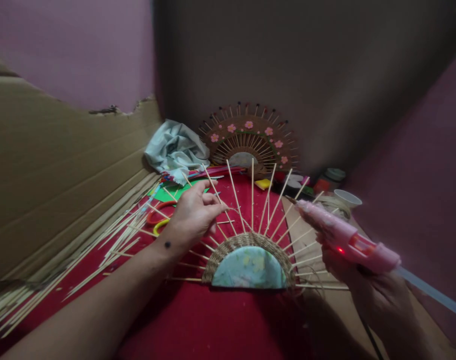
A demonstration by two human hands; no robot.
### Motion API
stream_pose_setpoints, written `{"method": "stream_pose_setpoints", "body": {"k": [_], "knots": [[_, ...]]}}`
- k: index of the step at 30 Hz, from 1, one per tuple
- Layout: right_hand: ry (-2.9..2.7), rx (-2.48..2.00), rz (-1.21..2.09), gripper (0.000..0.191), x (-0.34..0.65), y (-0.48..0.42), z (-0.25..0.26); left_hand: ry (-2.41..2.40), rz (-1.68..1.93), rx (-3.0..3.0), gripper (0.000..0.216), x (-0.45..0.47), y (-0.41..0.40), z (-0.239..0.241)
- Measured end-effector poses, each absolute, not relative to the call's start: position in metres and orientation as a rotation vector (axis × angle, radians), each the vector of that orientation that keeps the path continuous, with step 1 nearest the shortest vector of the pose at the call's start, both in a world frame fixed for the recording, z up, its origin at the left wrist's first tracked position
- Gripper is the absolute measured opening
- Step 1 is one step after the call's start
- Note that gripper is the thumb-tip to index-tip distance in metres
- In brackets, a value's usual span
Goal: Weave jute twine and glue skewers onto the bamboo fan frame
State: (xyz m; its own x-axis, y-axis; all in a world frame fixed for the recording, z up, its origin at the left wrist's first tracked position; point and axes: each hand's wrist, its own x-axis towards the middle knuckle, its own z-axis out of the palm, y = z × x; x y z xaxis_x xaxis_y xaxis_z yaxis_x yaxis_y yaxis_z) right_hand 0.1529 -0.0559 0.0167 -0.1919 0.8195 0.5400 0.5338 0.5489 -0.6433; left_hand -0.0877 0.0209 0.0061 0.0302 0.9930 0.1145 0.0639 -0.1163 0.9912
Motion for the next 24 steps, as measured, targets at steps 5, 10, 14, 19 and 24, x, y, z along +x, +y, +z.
{"method": "stream_pose_setpoints", "body": {"k": [5, 10, 14, 19, 24], "knots": [[-1.911, -1.094, 0.514, 0.045, 0.156, -0.053, 0.004, 1.195, 1.222, 1.332, 0.049, -0.088, 0.021, 0.008], [-1.922, -1.068, 0.635, 0.044, 0.159, -0.057, 0.006, 1.196, 1.226, 1.337, 0.049, -0.088, 0.022, 0.005], [-1.974, -1.126, 0.672, 0.043, 0.156, -0.062, 0.022, 1.193, 1.233, 1.358, 0.048, -0.089, 0.022, 0.003], [-2.009, -1.167, 0.650, 0.044, 0.153, -0.060, 0.024, 1.208, 1.233, 1.355, 0.050, -0.088, 0.022, 0.004], [-1.946, -1.171, 0.644, 0.043, 0.160, -0.058, 0.008, 1.204, 1.233, 1.372, 0.049, -0.088, 0.022, 0.004]]}}
